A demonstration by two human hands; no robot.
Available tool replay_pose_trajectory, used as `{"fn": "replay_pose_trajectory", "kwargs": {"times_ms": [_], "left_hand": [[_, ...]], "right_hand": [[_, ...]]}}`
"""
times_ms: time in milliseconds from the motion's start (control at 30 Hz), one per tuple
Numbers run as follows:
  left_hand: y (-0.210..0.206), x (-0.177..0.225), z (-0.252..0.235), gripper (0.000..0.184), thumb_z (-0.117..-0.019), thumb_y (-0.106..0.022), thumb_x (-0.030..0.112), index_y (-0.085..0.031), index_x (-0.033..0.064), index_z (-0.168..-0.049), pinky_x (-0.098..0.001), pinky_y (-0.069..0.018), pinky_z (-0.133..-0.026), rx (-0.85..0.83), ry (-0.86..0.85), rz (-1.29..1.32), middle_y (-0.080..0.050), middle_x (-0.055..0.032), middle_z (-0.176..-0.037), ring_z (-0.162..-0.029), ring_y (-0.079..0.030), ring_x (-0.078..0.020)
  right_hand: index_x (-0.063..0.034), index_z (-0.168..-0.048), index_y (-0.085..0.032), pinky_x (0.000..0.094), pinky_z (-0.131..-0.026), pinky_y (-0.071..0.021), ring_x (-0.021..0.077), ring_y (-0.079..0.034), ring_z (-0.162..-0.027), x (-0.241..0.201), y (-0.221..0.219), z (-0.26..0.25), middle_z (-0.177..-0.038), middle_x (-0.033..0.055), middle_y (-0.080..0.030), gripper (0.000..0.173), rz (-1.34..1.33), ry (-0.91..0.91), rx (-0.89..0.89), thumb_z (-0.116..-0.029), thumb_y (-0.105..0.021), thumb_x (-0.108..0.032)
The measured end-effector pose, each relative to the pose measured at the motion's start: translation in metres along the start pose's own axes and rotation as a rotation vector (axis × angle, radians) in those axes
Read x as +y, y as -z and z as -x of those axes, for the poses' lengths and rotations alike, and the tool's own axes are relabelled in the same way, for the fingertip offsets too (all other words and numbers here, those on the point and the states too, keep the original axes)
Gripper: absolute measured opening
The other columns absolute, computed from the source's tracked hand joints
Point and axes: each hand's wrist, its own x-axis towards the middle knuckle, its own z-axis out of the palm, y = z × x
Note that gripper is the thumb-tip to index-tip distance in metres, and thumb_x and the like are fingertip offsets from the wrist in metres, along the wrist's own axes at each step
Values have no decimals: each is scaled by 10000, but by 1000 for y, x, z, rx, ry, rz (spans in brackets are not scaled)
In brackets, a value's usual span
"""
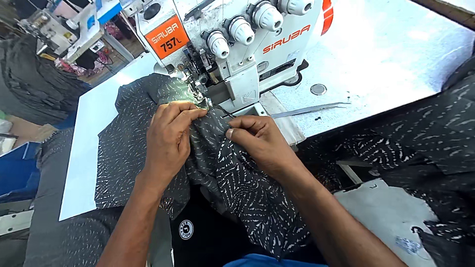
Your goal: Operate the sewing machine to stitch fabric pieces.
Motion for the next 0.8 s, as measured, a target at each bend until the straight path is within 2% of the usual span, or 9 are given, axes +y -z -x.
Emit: {"fn": "replay_pose_trajectory", "kwargs": {"times_ms": [233,367,433,500,567,633,700,767,800], "left_hand": [[2,-18,-13,344,-1046,-447,72,-767,120,-1161,-374,-464,-1012,-23,-66,119,-684,-43,-1207,-1175,-583,-197],[0,-54,-32,303,-1011,-497,17,-792,83,-1001,-317,-460,-987,-20,-174,320,-628,-94,-1089,-1100,-566,-163],[0,-72,-44,308,-995,-494,-12,-792,60,-961,-305,-461,-989,-40,-236,396,-632,-104,-1063,-1093,-568,-154],[-2,-80,-52,303,-984,-504,-31,-794,53,-958,-311,-463,-1001,-25,-276,412,-647,-110,-1071,-1109,-574,-163],[0,-72,-51,270,-983,-535,-24,-794,52,-973,-342,-477,-1044,63,-285,286,-657,-158,-1144,-1167,-591,-214],[13,-53,-22,226,-1006,-560,25,-778,51,-1058,-435,-486,-1044,183,-185,33,-661,-206,-1226,-1194,-606,-303],[30,-36,40,267,-1029,-574,138,-715,49,-1237,-468,-507,-1023,202,117,-113,-618,-205,-1326,-1217,-600,-317],[45,-41,116,564,-982,-617,402,-572,61,-1429,-537,-547,-890,60,519,-148,-540,-239,-1423,-1150,-619,-357],[48,-52,148,693,-941,-638,481,-519,48,-1468,-606,-532,-826,-12,668,-141,-520,-281,-1416,-1075,-622,-408]], "right_hand": [[-65,-910,-743,230,-496,-509,84,-613,-581,-2,-11,-2,-726,16,-679,165,81,10,64,-965,-591,-94],[-80,-861,-733,244,-494,-499,87,-606,-573,-1,-25,-13,-702,4,-667,167,116,6,100,-964,-606,-113],[-83,-836,-727,245,-483,-486,90,-595,-559,0,-32,-15,-683,5,-655,175,117,13,128,-960,-609,-115],[-78,-824,-724,246,-472,-469,96,-581,-548,1,-39,-16,-666,11,-640,181,109,19,170,-959,-606,-108],[-77,-827,-723,242,-469,-466,94,-578,-543,1,-43,-14,-659,11,-634,181,109,25,201,-961,-605,-106],[-90,-837,-714,236,-462,-456,86,-566,-533,1,-40,-10,-667,-1,-633,171,146,23,182,-962,-601,-118],[-111,-883,-720,240,-456,-470,79,-570,-528,0,-28,0,-715,-18,-661,139,195,6,106,-957,-604,-135],[-119,-986,-716,243,-494,-545,82,-629,-583,-1,-10,13,-821,-22,-705,105,212,-44,-31,-959,-619,-147],[-117,-1055,-712,245,-550,-591,86,-672,-650,-2,-1,19,-893,-21,-725,135,212,-87,-111,-953,-628,-146]]}}
